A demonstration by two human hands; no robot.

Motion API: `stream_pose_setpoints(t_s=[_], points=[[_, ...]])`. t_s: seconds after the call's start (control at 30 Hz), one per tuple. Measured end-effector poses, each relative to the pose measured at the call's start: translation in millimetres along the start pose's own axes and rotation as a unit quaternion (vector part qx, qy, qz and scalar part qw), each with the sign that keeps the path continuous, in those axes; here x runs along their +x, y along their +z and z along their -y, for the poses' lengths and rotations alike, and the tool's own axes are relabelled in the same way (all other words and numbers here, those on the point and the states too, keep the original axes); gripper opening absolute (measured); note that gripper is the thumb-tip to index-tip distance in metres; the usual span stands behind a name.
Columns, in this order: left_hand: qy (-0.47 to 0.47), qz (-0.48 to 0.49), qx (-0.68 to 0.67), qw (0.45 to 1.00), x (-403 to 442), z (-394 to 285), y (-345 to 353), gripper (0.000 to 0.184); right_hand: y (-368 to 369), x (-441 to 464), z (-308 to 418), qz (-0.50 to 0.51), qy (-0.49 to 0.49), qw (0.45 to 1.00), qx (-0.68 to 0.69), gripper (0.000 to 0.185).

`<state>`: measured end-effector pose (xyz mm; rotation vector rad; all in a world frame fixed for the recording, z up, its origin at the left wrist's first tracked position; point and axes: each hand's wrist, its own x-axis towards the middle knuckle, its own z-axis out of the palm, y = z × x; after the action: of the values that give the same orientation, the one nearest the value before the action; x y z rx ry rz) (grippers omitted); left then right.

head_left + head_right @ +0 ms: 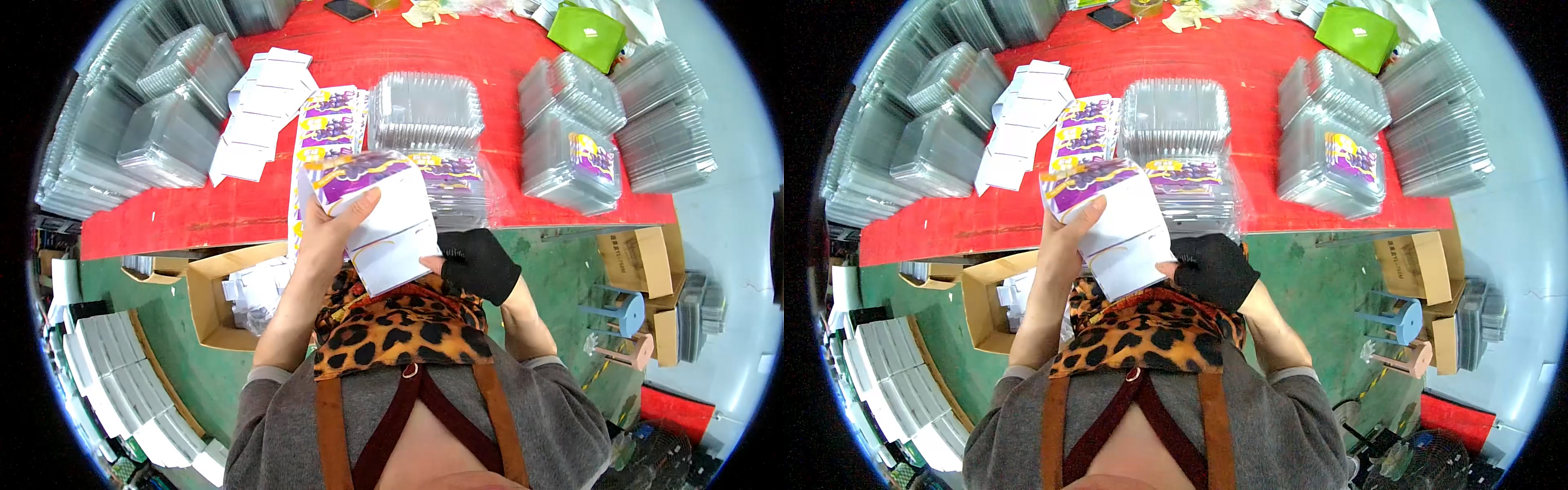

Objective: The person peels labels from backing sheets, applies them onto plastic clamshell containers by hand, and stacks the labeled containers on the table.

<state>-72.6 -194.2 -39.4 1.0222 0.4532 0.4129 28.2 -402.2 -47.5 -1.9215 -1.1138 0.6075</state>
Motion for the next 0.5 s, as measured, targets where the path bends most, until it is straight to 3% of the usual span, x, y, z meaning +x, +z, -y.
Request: stream_pose_setpoints(t_s=[0.03,0.07,0.17,0.27,0.4,0.5], points=[[0.004,0.005,0.027,1.0,1,1,0,0.041,3,-3,0,-0.012,-0.016,0.999,0.03,0.027],[0.007,0.011,0.054,0.998,1,2,1,0.039,-4,-6,-1,0.045,-0.004,0.996,-0.071,0.029],[0.045,0.045,0.081,0.995,1,6,2,0.031,-6,-8,-9,0.033,-0.09,0.983,-0.155,0.029],[0.059,0.064,0.088,0.992,0,5,2,0.027,-19,-6,19,0.024,-0.049,0.974,-0.218,0.037],[0.042,0.089,0.113,0.989,-3,3,3,0.023,-40,7,56,-0.158,-0.191,0.946,-0.211,0.022],[0.072,0.127,0.142,0.979,-2,7,2,0.018,-35,42,53,-0.173,-0.302,0.9,-0.261,0.028]])
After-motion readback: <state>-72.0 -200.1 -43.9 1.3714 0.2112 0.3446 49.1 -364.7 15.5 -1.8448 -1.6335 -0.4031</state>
